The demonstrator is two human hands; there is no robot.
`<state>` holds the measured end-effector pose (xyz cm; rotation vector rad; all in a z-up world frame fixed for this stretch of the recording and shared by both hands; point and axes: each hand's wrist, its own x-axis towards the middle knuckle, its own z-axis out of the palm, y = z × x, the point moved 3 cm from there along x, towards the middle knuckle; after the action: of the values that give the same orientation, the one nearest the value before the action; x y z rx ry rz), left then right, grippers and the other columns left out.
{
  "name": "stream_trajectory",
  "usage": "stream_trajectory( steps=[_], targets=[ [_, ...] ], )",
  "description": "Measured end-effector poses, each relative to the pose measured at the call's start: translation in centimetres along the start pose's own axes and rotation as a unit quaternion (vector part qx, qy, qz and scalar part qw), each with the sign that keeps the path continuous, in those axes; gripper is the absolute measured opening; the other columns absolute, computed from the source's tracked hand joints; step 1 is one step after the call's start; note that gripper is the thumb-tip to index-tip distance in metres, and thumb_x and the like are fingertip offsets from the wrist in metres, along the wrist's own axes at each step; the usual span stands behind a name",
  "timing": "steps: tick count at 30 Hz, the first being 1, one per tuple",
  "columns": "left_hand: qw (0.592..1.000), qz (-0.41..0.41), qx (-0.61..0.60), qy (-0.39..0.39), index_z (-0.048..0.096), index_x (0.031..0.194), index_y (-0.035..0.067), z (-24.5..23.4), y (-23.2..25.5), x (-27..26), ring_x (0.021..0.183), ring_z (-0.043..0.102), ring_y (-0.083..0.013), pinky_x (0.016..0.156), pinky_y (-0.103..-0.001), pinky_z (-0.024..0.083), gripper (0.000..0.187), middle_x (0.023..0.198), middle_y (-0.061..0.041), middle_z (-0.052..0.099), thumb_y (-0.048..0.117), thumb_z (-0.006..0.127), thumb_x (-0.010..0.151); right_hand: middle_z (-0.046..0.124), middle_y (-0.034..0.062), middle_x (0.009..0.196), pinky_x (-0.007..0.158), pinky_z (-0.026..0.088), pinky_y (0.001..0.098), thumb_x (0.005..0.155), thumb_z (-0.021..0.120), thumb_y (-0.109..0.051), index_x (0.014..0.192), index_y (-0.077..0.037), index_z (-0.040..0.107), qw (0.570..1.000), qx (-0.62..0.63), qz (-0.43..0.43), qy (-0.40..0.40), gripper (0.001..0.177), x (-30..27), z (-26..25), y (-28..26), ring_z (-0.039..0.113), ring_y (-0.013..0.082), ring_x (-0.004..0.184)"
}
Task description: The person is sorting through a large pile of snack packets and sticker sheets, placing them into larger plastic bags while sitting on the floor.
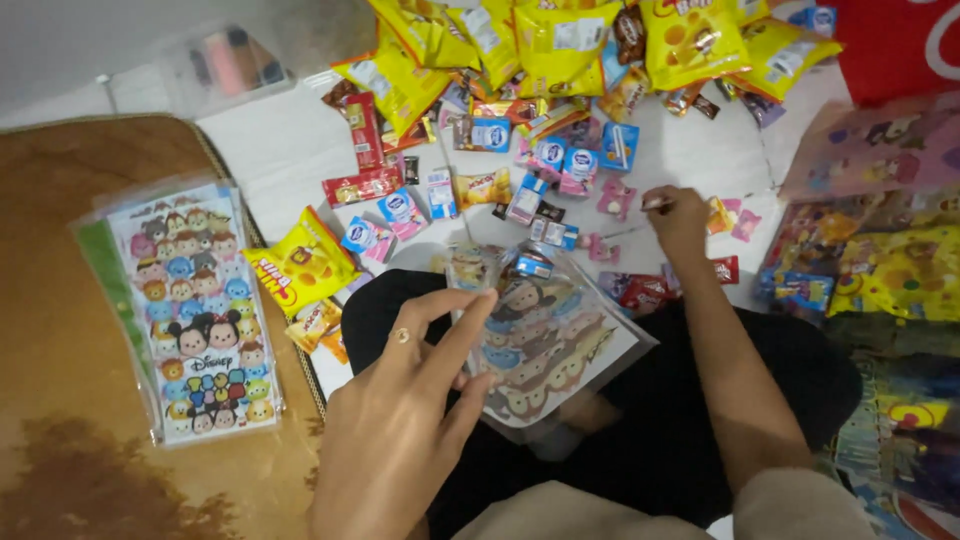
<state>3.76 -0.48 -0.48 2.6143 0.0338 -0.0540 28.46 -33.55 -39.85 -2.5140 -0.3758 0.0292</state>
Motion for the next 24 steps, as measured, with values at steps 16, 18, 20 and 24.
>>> stream_trajectory(
  steps=[16,18,20,24],
  targets=[
    [0.999,-0.014,-0.032,0.017,0.057,0.139,0.018,0.1,0.3,-0.6,0.06,0.07,-0.0153,0.042,-0.046,0.055,0.055,0.132,0.001,0.051,0.014,0.072,0.087,0.027,0.0278,0.165,0.126,0.026,0.0506,0.087,0.043,0.02,0.146,-0.004,0.049,0.915,0.152,-0.297,-0.229,0.064,-11.9,-19.5,-37.4,0.03,0.0417,0.155],
    [0.999,-0.026,-0.025,0.001,0.056,0.141,0.02,0.0,0.2,-0.6,0.063,0.071,-0.0167,0.043,-0.049,0.056,0.058,0.134,0.003,0.05,0.015,0.073,0.085,0.038,0.0206,0.161,0.124,0.033,0.0445,0.087,0.046,0.021,0.145,-0.009,0.053,0.926,0.156,-0.286,-0.189,0.065,-12.0,-21.1,-37.6,0.041,0.0356,0.151],
    [0.999,-0.042,-0.021,-0.017,0.054,0.142,0.021,0.1,0.1,-0.5,0.065,0.071,-0.0181,0.045,-0.052,0.057,0.062,0.135,0.004,0.05,0.016,0.074,0.084,0.049,0.0135,0.158,0.123,0.039,0.0384,0.087,0.048,0.022,0.144,-0.014,0.056,0.935,0.161,-0.274,-0.156,0.067,-11.7,-22.8,-37.1,0.052,0.0293,0.147],
    [0.999,-0.016,-0.027,-0.001,0.055,0.142,0.017,0.1,0.3,-0.6,0.066,0.066,-0.0163,0.039,-0.045,0.053,0.061,0.133,0.001,0.05,0.013,0.075,0.084,0.067,0.0208,0.137,0.111,0.049,0.0397,0.096,0.049,0.02,0.124,-0.003,0.068,0.977,0.082,-0.194,0.038,0.041,-11.0,-26.1,-35.3,0.067,0.0332,0.128]
  ],
)
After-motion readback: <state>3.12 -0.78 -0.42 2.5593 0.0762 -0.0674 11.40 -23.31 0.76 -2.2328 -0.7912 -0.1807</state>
